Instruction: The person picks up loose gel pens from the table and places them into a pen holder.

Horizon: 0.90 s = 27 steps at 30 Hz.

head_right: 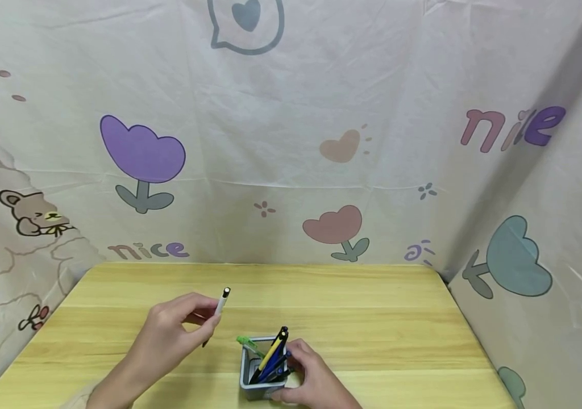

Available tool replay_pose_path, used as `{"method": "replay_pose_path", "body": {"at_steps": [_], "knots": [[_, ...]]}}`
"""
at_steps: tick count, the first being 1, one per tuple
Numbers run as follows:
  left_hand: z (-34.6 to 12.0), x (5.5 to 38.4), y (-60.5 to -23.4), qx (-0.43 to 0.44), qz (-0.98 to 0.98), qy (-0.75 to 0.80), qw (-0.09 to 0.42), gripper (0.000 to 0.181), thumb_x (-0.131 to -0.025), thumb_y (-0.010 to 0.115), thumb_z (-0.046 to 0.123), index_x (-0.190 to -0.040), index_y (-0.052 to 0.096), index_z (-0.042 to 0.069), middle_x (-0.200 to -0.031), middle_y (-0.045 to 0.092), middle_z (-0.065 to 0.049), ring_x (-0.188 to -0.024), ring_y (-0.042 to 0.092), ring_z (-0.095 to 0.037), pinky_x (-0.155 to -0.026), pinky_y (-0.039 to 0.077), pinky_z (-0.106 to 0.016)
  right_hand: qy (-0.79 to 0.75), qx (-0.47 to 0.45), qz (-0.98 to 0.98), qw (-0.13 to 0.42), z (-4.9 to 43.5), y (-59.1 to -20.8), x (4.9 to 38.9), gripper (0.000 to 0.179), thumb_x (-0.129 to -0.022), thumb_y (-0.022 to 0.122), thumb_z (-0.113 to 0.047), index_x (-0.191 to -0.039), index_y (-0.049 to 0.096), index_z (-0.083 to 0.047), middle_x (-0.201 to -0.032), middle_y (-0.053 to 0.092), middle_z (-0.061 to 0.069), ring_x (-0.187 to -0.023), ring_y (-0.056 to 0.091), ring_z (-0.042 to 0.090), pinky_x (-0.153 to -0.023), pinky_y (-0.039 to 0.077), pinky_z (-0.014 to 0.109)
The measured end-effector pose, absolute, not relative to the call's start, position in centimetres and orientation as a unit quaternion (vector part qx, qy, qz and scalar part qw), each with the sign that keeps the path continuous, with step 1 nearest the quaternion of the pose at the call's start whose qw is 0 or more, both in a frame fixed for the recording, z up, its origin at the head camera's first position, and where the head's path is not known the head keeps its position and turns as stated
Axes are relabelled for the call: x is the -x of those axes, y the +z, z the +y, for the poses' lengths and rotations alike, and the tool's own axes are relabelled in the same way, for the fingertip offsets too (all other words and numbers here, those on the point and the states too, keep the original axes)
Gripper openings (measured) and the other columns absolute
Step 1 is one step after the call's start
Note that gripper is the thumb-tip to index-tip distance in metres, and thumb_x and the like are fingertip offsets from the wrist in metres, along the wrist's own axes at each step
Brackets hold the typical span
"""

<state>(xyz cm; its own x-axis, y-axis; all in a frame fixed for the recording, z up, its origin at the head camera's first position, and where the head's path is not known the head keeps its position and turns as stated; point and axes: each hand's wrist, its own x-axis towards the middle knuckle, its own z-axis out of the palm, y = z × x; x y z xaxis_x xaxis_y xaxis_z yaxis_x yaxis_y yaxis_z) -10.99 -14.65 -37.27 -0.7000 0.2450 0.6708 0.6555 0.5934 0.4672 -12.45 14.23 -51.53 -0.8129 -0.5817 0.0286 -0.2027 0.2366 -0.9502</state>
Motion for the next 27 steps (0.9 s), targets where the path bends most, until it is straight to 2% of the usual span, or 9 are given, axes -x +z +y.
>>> {"method": "replay_pose_path", "body": {"at_steps": [7,10,16,22,27], "knots": [[-13.6,10.8,-37.4,0.315,-0.800,-0.415,0.297,0.030,-0.078,0.082,-0.008,-0.099,0.075,0.013,-0.089,0.075,0.005,-0.077,0.071,-0.002,-0.069,0.058,-0.010,-0.550,0.244,0.780,0.171,14.3,-51.7,12.5,0.059,-0.082,0.088,-0.028,-0.135,0.062,-0.028,-0.134,0.057,0.004,-0.118,0.061,0.008,-0.101,0.046,0.014],[-12.9,10.9,-37.7,0.343,-0.779,-0.432,0.299,0.032,-0.078,0.081,-0.010,-0.101,0.074,0.011,-0.089,0.076,0.001,-0.076,0.072,-0.005,-0.070,0.059,-0.012,-0.543,0.245,0.786,0.166,14.4,-51.7,12.5,0.060,-0.082,0.088,-0.030,-0.135,0.061,-0.030,-0.133,0.058,0.001,-0.118,0.061,0.008,-0.102,0.046,0.014],[-11.7,10.9,-38.5,0.372,-0.757,-0.462,0.274,0.028,-0.082,0.080,-0.009,-0.102,0.074,0.010,-0.090,0.078,-0.004,-0.078,0.075,-0.008,-0.071,0.060,-0.014,-0.539,0.254,0.789,0.154,14.4,-51.8,12.4,0.060,-0.081,0.089,-0.031,-0.134,0.061,-0.030,-0.132,0.059,-0.002,-0.118,0.062,0.008,-0.104,0.045,0.015],[-10.7,10.7,-39.4,0.377,-0.753,-0.487,0.232,0.020,-0.087,0.079,-0.004,-0.101,0.074,0.009,-0.091,0.077,-0.003,-0.080,0.074,-0.006,-0.071,0.061,-0.015,-0.542,0.251,0.785,0.165,14.4,-51.7,12.6,0.058,-0.082,0.088,-0.031,-0.135,0.061,-0.031,-0.132,0.058,0.000,-0.119,0.062,0.009,-0.104,0.045,0.013],[-10.0,10.9,-40.5,0.388,-0.747,-0.499,0.205,0.018,-0.086,0.079,-0.005,-0.100,0.075,0.006,-0.092,0.078,-0.004,-0.079,0.074,-0.005,-0.069,0.061,-0.015,-0.542,0.254,0.784,0.168,14.5,-51.7,12.6,0.060,-0.083,0.087,-0.031,-0.137,0.061,-0.032,-0.133,0.057,0.000,-0.121,0.061,0.009,-0.104,0.045,0.013]]}}
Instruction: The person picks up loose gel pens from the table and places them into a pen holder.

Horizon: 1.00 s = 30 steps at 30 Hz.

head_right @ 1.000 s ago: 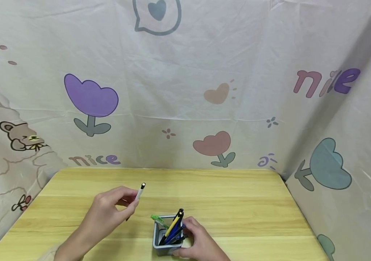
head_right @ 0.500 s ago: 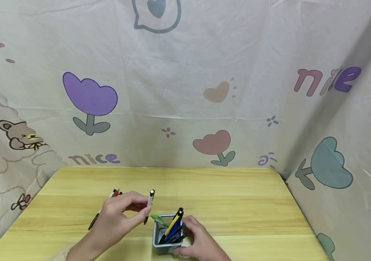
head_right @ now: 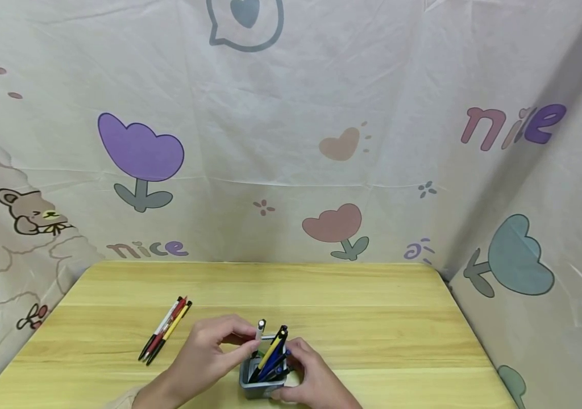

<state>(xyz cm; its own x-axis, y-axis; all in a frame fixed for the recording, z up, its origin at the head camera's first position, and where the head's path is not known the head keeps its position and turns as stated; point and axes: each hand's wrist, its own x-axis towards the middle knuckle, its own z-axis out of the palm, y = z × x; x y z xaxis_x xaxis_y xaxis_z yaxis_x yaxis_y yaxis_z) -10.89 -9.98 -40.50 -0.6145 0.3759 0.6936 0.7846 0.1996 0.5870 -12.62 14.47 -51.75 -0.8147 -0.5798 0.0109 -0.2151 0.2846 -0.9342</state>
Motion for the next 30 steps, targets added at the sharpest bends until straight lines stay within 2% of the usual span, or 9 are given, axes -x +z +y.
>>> {"method": "replay_pose_path", "body": {"at_steps": [7,16,24,30], "knots": [[-9.4,10.9,-42.0,0.392,-0.755,-0.496,0.173,0.014,-0.089,0.078,0.000,-0.101,0.076,0.006,-0.094,0.078,-0.006,-0.082,0.072,-0.002,-0.068,0.061,-0.014,-0.529,0.261,0.794,0.145,14.4,-51.9,12.4,0.058,-0.083,0.088,-0.031,-0.135,0.062,-0.035,-0.132,0.060,-0.005,-0.122,0.059,0.009,-0.107,0.042,0.016],[-9.4,11.0,-42.9,0.388,-0.778,-0.481,0.114,0.007,-0.093,0.075,0.005,-0.099,0.075,0.004,-0.093,0.077,-0.005,-0.085,0.071,0.002,-0.066,0.060,-0.013,-0.533,0.259,0.792,0.149,14.3,-51.8,12.5,0.053,-0.082,0.088,-0.029,-0.129,0.064,-0.034,-0.128,0.060,-0.004,-0.118,0.059,0.007,-0.105,0.042,0.014],[-8.9,11.1,-43.9,0.436,-0.781,-0.427,0.132,0.006,-0.092,0.076,0.004,-0.097,0.074,0.007,-0.092,0.076,-0.002,-0.087,0.070,0.003,-0.072,0.055,-0.004,-0.551,0.268,0.776,0.151,14.3,-51.8,12.4,0.052,-0.084,0.087,-0.025,-0.129,0.064,-0.030,-0.130,0.058,0.000,-0.118,0.057,0.008,-0.105,0.045,0.016],[-8.8,10.9,-44.0,0.427,-0.810,-0.385,0.115,0.003,-0.094,0.075,0.009,-0.097,0.075,0.011,-0.091,0.074,0.002,-0.086,0.063,0.009,-0.072,0.050,0.000,-0.561,0.285,0.765,0.136,14.4,-52.1,12.4,0.053,-0.084,0.087,-0.024,-0.132,0.063,-0.027,-0.131,0.058,0.001,-0.119,0.058,0.007,-0.106,0.046,0.016]]}}
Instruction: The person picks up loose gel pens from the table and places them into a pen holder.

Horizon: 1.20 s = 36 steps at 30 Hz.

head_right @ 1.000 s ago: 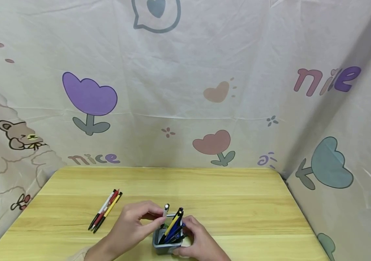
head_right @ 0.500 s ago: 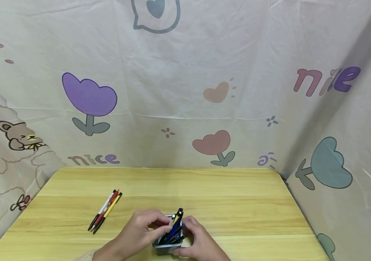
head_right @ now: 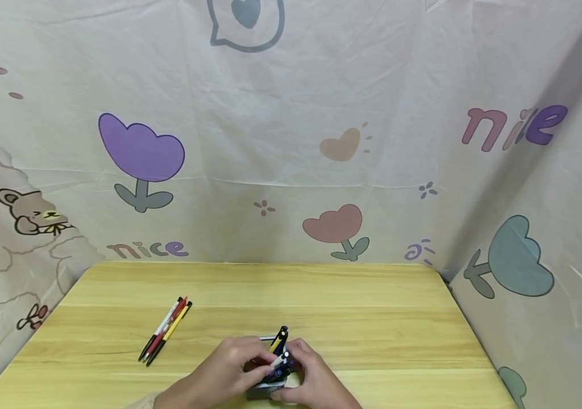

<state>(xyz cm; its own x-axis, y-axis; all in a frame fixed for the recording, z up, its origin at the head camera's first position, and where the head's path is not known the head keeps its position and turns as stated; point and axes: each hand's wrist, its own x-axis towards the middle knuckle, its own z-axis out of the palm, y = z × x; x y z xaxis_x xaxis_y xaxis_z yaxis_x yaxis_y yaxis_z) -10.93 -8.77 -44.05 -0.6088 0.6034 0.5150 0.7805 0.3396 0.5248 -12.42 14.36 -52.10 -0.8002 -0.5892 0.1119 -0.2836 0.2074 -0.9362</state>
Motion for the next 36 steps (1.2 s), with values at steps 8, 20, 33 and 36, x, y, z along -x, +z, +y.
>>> {"method": "replay_pose_path", "body": {"at_steps": [8,20,33,36], "knots": [[-8.6,10.7,-43.8,0.441,-0.832,-0.309,0.131,0.005,-0.095,0.074,0.011,-0.091,0.074,0.013,-0.088,0.072,0.007,-0.083,0.060,0.010,-0.069,0.044,0.002,-0.558,0.308,0.762,0.118,14.2,-52.1,12.4,0.049,-0.085,0.086,-0.022,-0.128,0.064,-0.026,-0.127,0.057,0.001,-0.117,0.057,0.006,-0.104,0.047,0.016],[-7.9,10.4,-42.8,0.391,-0.885,-0.239,0.083,0.005,-0.096,0.074,0.014,-0.091,0.072,0.015,-0.088,0.072,0.011,-0.083,0.060,0.010,-0.067,0.046,-0.002,-0.553,0.297,0.769,0.123,14.2,-52.1,12.4,0.049,-0.084,0.087,-0.021,-0.127,0.064,-0.026,-0.125,0.056,0.002,-0.114,0.057,0.005,-0.101,0.049,0.017],[-7.8,10.3,-42.5,0.374,-0.899,-0.222,0.052,0.013,-0.099,0.070,0.017,-0.087,0.071,0.017,-0.084,0.066,0.013,-0.074,0.051,0.011,-0.063,0.041,-0.003,-0.549,0.273,0.776,0.148,14.3,-51.9,12.4,0.054,-0.084,0.087,-0.024,-0.131,0.063,-0.027,-0.131,0.055,0.001,-0.118,0.054,0.007,-0.104,0.045,0.014],[-7.7,10.4,-42.3,0.372,-0.900,-0.225,0.040,0.016,-0.101,0.068,0.016,-0.085,0.071,0.017,-0.082,0.065,0.013,-0.071,0.048,0.010,-0.061,0.040,-0.003,-0.545,0.269,0.780,0.151,14.3,-51.8,12.5,0.054,-0.083,0.087,-0.024,-0.132,0.062,-0.028,-0.131,0.055,0.000,-0.118,0.054,0.007,-0.103,0.044,0.013]]}}
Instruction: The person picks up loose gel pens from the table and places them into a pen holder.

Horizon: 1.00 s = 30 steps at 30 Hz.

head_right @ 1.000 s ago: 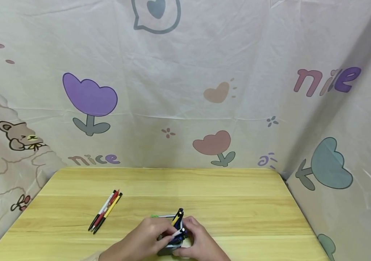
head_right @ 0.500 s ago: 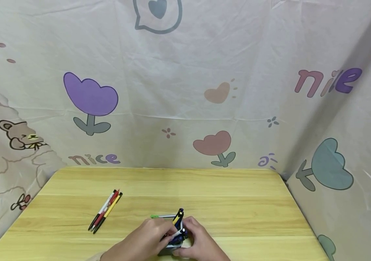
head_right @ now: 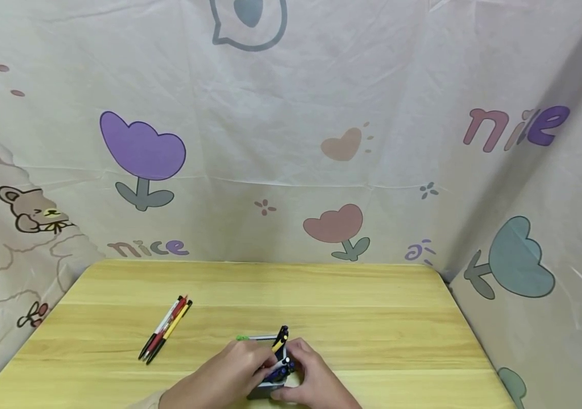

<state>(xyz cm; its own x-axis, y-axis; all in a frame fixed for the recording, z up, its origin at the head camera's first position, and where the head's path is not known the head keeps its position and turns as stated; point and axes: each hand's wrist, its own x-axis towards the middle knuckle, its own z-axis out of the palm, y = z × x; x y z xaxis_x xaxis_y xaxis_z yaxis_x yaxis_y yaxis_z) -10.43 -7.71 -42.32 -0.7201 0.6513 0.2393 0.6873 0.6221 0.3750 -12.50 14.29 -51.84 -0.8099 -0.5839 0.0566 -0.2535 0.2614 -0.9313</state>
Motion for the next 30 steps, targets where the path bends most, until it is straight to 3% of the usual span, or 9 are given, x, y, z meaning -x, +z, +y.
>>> {"method": "replay_pose_path", "body": {"at_steps": [10,13,20,30], "knots": [[-8.3,10.4,-41.7,0.377,-0.896,-0.233,0.038,0.007,-0.099,0.071,0.021,-0.098,0.076,0.016,-0.094,0.074,0.008,-0.083,0.059,0.008,-0.068,0.049,-0.008,-0.543,0.270,0.779,0.158,14.3,-51.8,12.5,0.053,-0.084,0.086,-0.025,-0.132,0.063,-0.029,-0.132,0.054,0.000,-0.118,0.055,0.006,-0.103,0.046,0.014],[-8.7,10.2,-41.4,0.377,-0.892,-0.243,0.050,0.011,-0.100,0.070,0.024,-0.104,0.076,0.016,-0.098,0.076,0.007,-0.086,0.063,0.005,-0.072,0.053,-0.011,-0.541,0.276,0.779,0.157,14.4,-51.9,12.6,0.052,-0.085,0.086,-0.026,-0.132,0.063,-0.029,-0.131,0.054,0.001,-0.117,0.055,0.006,-0.103,0.047,0.015],[-9.5,9.9,-40.8,0.377,-0.876,-0.272,0.124,0.017,-0.096,0.075,0.022,-0.111,0.076,0.013,-0.103,0.077,0.006,-0.096,0.070,-0.001,-0.082,0.062,-0.021,-0.548,0.264,0.775,0.172,14.5,-51.8,12.6,0.059,-0.084,0.086,-0.027,-0.137,0.060,-0.030,-0.134,0.054,0.002,-0.119,0.054,0.007,-0.102,0.048,0.014],[-11.6,11.0,-40.2,0.357,-0.855,-0.300,0.228,0.025,-0.088,0.082,0.014,-0.112,0.074,0.015,-0.108,0.077,0.006,-0.102,0.073,-0.007,-0.088,0.062,-0.022,-0.561,0.275,0.763,0.165,14.4,-52.0,12.6,0.061,-0.083,0.086,-0.021,-0.139,0.060,-0.023,-0.130,0.054,0.008,-0.115,0.057,0.006,-0.099,0.053,0.018]]}}
